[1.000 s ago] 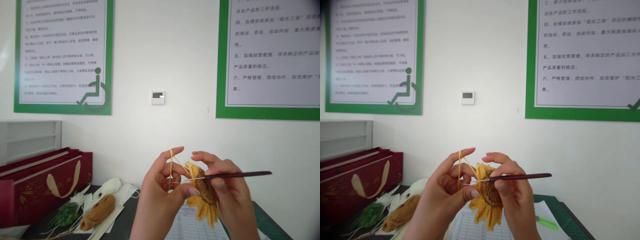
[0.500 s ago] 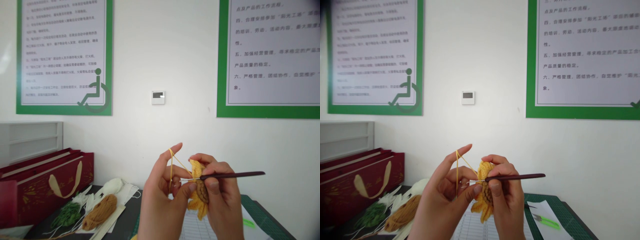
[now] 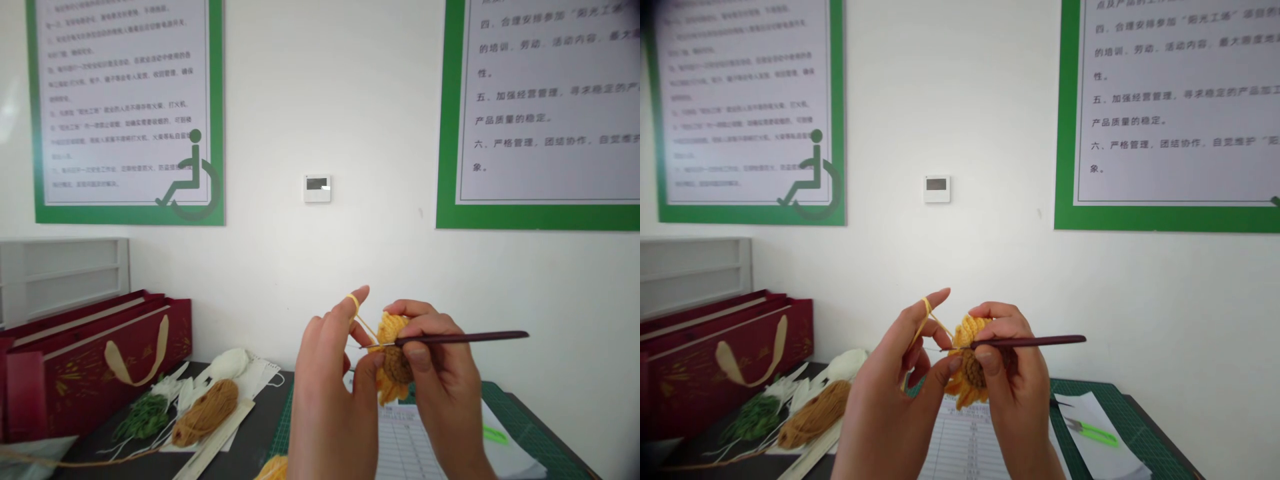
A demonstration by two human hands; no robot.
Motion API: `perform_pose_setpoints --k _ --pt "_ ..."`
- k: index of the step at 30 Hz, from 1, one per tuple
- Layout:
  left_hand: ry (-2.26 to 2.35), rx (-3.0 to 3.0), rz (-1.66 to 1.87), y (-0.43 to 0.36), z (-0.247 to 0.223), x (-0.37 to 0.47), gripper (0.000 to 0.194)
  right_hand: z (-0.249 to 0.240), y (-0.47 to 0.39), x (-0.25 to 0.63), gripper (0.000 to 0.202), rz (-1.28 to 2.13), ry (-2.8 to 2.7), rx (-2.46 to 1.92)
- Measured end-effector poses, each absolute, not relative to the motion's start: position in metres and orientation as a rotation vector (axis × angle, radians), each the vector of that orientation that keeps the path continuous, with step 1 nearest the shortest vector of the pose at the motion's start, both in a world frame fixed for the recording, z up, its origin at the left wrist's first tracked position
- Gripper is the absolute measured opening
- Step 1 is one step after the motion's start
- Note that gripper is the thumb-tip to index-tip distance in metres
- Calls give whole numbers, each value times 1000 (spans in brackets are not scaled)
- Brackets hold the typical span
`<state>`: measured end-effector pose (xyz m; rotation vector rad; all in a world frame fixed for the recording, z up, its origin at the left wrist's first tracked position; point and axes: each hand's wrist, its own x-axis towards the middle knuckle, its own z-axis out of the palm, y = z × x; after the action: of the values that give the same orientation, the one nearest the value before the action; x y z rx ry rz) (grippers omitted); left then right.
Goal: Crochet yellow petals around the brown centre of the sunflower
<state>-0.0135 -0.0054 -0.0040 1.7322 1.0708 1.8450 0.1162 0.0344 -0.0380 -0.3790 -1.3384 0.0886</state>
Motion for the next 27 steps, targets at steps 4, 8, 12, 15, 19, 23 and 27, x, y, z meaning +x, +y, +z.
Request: perform_pose_setpoints --k 4,8,12,15,19,23,27 --pt "976 1708 1808 -1 -4 -16 59 -36 34 115 6 107 -1355 -372" --pt "1027 1740 1867 -2 -6 -15 62 -36 37 114 6 113 -1384 -366" --pt "1001 1730 1882 -2 -5 -13 62 -39 37 112 8 53 -1288 -392" --pt "876 1587 1804 3 -2 -14 58 -43 35 108 7 -47 -1246 -394" --pt "633 1390 1593 14 0 -17 70 -47 35 102 7 -11 -1140 -332" --pt "501 1282 1429 19 -1 -21 86 -47 36 103 8 230 -1110 -268" --pt "395 1262 1323 21 -1 -28 76 -46 39 109 22 422 -1108 -269"
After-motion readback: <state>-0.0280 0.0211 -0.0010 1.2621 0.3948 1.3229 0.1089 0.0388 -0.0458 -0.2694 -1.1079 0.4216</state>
